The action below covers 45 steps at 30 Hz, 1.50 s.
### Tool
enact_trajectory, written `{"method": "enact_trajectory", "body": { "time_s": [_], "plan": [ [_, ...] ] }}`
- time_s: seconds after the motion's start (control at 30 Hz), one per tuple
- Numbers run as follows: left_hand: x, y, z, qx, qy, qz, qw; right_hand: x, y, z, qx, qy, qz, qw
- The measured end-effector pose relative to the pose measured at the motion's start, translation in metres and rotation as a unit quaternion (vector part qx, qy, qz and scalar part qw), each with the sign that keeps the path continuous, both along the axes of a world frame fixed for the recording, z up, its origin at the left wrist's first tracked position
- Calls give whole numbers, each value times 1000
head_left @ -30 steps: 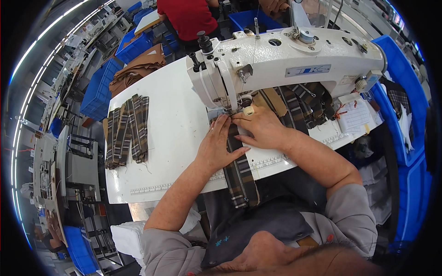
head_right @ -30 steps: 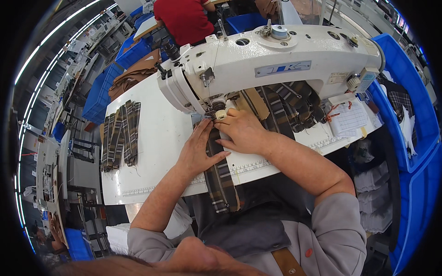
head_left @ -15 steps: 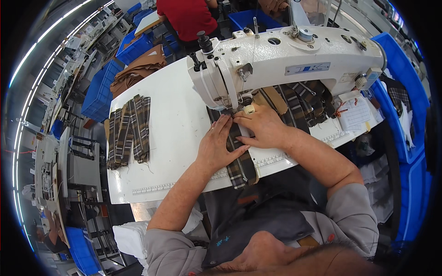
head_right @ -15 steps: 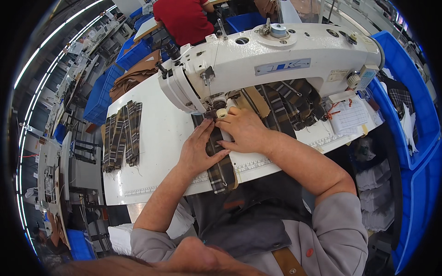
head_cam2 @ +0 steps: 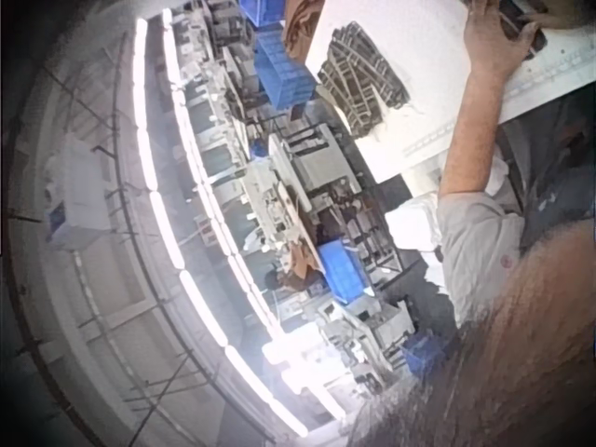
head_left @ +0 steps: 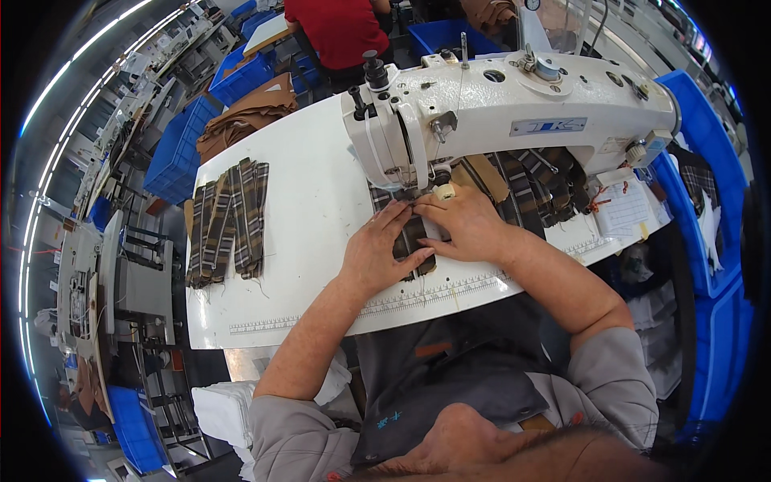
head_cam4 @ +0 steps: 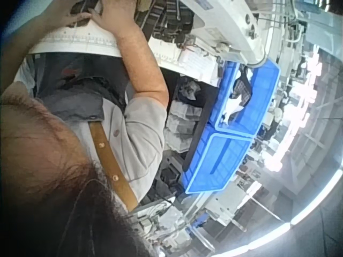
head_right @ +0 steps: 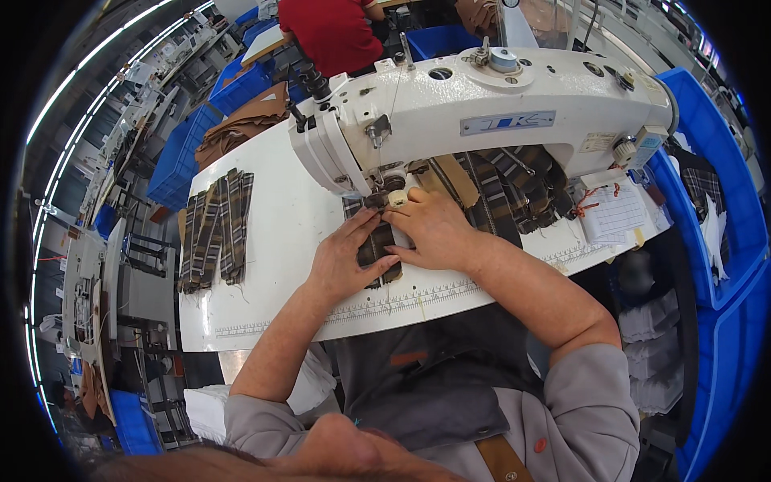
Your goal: The person sews together strips of patterned fabric using an industrial sewing machine.
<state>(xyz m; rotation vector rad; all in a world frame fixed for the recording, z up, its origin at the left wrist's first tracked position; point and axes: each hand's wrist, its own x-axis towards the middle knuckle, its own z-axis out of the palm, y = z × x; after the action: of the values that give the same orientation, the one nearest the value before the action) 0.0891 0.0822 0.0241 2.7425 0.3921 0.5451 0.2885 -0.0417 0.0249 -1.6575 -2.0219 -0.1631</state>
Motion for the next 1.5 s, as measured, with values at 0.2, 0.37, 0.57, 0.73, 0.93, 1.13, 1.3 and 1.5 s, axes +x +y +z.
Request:
{"method": "enact_trajectory", "body": {
  "time_s": [0.2, 0.37, 0.57, 0.73, 0.93, 1.13, 1.3, 1.5],
  "plan": [
    [1, 9, 0, -20, 2, -12, 1000, -3, -1, 2, -8, -8, -18, 1000],
    [4, 14, 4, -29, 20, -8, 999, -4, -1, 3, -1, -10, -14, 1000],
    [9, 28, 1, -37, -6, -16, 999, -5, -1, 3, 14, -17, -10, 1000],
    [16, 45, 6, -92, -16, -7, 996, -9, -2, 6, -1, -18, -18, 1000],
    [23, 58, 12, 8, 77, -4, 997, -8, -2, 5, 23, -23, -20, 999],
    [31, 62, 12, 61, 29, -31, 997, -3, 1, 4, 34, -4, -6, 999],
    [35, 46, 22, -7, 115, 23, 993, 1, -2, -2, 2, -11, -6, 1000],
    [20, 32, 9, -115, 10, 62, 991, -2, -3, -4, 69, 1, 28, 997]
  ]
}}
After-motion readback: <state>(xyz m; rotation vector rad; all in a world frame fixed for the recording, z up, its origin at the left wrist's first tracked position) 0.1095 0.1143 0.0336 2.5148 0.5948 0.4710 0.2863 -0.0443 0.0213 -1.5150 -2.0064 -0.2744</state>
